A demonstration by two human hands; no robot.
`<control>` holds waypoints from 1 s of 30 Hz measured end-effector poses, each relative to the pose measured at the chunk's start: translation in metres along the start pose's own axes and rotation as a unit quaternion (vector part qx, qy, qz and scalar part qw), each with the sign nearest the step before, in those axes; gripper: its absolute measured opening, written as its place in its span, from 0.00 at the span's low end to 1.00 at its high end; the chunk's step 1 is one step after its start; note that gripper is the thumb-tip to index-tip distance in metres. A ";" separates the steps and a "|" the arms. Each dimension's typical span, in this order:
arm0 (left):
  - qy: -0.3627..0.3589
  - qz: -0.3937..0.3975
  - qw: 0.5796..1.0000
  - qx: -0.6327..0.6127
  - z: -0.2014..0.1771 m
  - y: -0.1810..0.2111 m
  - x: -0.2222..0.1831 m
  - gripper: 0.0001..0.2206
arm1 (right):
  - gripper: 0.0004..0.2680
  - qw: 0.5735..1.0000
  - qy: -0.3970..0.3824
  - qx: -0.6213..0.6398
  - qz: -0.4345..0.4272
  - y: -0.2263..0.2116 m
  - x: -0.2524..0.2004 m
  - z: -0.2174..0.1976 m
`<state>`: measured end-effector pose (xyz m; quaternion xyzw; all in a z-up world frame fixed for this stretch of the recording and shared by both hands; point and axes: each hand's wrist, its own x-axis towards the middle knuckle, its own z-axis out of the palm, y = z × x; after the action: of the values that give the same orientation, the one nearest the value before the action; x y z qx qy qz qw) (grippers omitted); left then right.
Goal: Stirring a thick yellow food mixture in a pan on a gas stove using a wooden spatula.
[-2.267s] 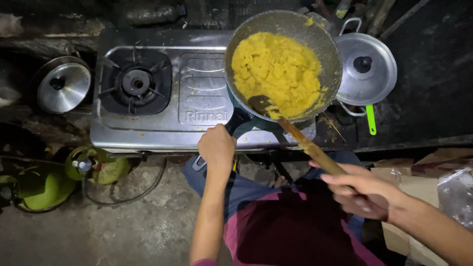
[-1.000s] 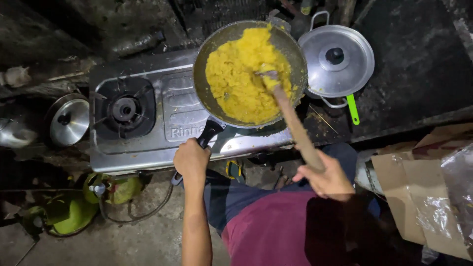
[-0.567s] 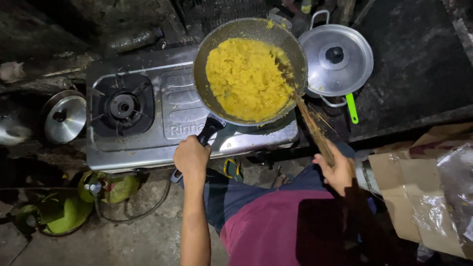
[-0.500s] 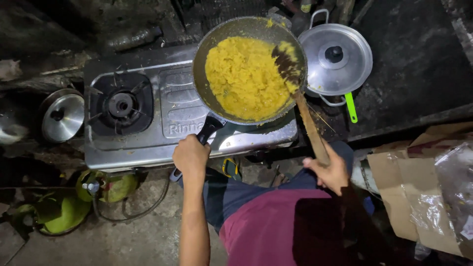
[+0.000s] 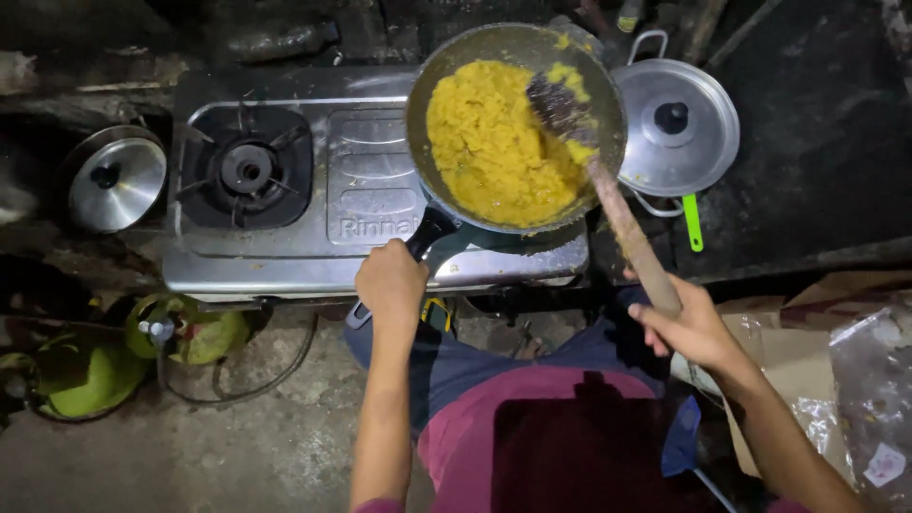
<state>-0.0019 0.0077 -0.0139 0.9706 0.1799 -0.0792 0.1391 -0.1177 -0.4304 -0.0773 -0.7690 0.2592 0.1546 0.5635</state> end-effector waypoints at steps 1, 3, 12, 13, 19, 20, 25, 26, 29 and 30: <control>0.001 -0.001 1.000 -0.003 -0.002 0.000 -0.001 0.11 | 0.15 1.000 0.000 -0.003 -0.002 0.002 -0.008 0.001; -0.002 -0.001 1.000 -0.010 -0.004 0.001 -0.002 0.10 | 0.16 1.000 -0.017 0.012 0.007 0.008 -0.027 0.003; -0.009 0.005 1.000 -0.028 -0.010 0.001 -0.004 0.10 | 0.18 0.996 -0.063 0.059 0.034 -0.023 -0.029 -0.006; -0.009 0.003 1.000 -0.027 -0.011 0.000 -0.004 0.10 | 0.18 0.996 -0.065 0.059 0.034 -0.036 -0.024 0.010; -0.026 -0.001 1.000 -0.017 -0.009 0.000 -0.006 0.10 | 0.20 0.986 -0.106 0.102 0.073 -0.120 0.011 0.105; -0.027 -0.001 1.000 -0.013 -0.009 -0.004 -0.011 0.10 | 0.21 0.983 -0.118 0.115 0.080 -0.125 0.009 0.117; -0.012 0.008 1.000 -0.012 -0.009 0.005 -0.006 0.10 | 0.22 0.974 -0.146 0.154 0.079 -0.149 -0.018 0.168; -0.015 0.012 1.000 -0.010 -0.007 0.007 -0.007 0.10 | 0.23 0.970 -0.153 0.167 0.087 -0.153 -0.021 0.172; -0.006 0.020 1.000 0.000 -0.009 0.009 -0.005 0.10 | 0.24 0.959 -0.165 0.219 0.072 -0.159 -0.019 0.182; -0.001 0.020 1.000 0.005 -0.009 0.010 -0.007 0.10 | 0.24 0.951 -0.170 0.250 0.058 -0.158 -0.019 0.182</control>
<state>-0.0042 -0.0006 -0.0015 0.9745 0.1604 -0.0780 0.1360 -0.0331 -0.2174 -0.0011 -0.5497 0.2335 0.2457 0.7635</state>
